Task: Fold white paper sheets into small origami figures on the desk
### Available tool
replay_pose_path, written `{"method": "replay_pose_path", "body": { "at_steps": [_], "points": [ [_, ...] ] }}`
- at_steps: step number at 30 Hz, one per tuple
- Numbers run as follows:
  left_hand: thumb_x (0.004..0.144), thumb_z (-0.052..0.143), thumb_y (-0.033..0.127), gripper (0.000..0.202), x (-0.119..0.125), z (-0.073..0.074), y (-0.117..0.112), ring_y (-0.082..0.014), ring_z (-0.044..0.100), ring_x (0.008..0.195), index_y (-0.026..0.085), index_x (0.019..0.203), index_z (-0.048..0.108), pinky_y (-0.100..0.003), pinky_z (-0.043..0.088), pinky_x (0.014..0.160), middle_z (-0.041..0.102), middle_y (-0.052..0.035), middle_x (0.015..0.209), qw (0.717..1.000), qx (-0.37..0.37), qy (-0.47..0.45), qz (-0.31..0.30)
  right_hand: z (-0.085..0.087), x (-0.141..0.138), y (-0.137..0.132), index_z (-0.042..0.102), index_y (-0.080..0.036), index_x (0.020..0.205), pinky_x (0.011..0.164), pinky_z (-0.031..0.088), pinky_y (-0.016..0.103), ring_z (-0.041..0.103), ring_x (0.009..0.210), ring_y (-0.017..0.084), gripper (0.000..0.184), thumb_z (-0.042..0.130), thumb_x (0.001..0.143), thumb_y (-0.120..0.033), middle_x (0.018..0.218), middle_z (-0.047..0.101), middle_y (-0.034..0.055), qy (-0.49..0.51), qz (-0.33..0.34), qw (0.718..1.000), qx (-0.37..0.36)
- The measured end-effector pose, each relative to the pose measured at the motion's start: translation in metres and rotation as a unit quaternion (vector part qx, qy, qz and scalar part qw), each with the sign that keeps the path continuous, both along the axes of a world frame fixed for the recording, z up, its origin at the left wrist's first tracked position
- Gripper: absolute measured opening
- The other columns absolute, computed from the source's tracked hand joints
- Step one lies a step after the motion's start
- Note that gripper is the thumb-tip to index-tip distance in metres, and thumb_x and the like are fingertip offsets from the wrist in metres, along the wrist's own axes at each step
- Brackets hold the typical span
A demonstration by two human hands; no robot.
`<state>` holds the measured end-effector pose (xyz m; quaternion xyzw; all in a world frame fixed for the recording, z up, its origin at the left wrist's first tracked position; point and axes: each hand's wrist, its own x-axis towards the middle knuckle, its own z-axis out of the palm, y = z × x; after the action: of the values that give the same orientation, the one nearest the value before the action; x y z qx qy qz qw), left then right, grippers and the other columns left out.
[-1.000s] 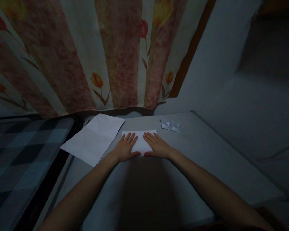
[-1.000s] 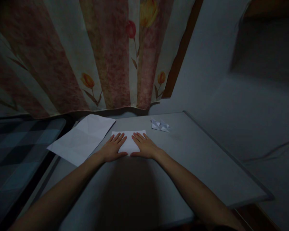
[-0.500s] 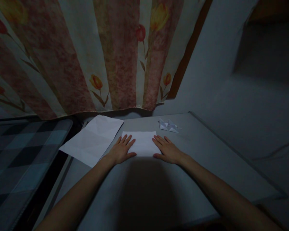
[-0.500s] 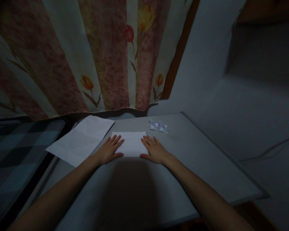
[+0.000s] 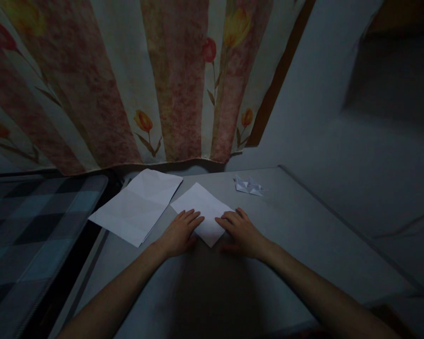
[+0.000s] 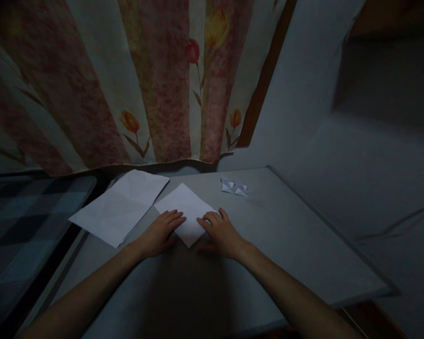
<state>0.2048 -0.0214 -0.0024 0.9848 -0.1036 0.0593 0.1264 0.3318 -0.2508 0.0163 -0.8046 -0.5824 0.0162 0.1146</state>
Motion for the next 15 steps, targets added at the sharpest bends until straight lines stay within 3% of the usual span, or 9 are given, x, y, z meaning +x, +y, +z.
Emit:
{"method": "replay_pose_path", "body": {
  "at_steps": [5,8,11,15],
  "points": [
    [0.080,0.061,0.033,0.063,0.000,0.001,0.006,-0.0280,0.035,0.135,0.018,0.137,0.039,-0.049,0.027,0.111,0.043,-0.0118,0.143,1.000,-0.008,0.014,0.019,-0.004,0.034,0.009,0.029,-0.017,0.145,0.108,0.027,0.049,0.023,0.138,0.034,0.106,0.079,0.058,-0.051,0.151,0.022,0.0202,0.122,-0.065,0.989,0.053],
    [0.082,0.059,0.027,0.047,0.003,0.001,0.003,-0.0270,0.045,0.127,0.019,0.127,0.051,-0.046,0.034,0.107,0.053,-0.0112,0.133,0.999,0.017,-0.009,0.045,0.001,0.049,0.013,0.026,-0.019,0.146,0.109,0.027,0.048,0.026,0.137,0.032,0.109,0.080,0.056,-0.046,0.151,0.024,0.0181,0.170,-0.011,0.985,0.012],
    [0.084,0.051,0.017,0.027,0.005,0.001,-0.001,-0.0257,0.056,0.110,0.020,0.109,0.061,-0.045,0.044,0.096,0.064,-0.0100,0.117,0.995,0.058,-0.034,0.069,0.008,0.052,0.013,0.028,-0.022,0.146,0.109,0.024,0.051,0.029,0.136,0.034,0.108,0.080,0.055,-0.046,0.148,0.032,0.0158,0.153,0.018,0.987,-0.047],
    [0.080,0.048,0.008,0.033,0.001,0.000,0.000,-0.0247,0.061,0.097,0.022,0.104,0.065,-0.044,0.050,0.085,0.068,-0.0082,0.108,0.993,0.035,-0.056,0.094,0.010,0.054,0.009,0.030,-0.026,0.145,0.108,0.013,0.061,0.011,0.140,0.040,0.111,0.081,0.050,-0.052,0.154,0.018,0.0143,0.084,-0.016,0.995,-0.053]
  ]
}}
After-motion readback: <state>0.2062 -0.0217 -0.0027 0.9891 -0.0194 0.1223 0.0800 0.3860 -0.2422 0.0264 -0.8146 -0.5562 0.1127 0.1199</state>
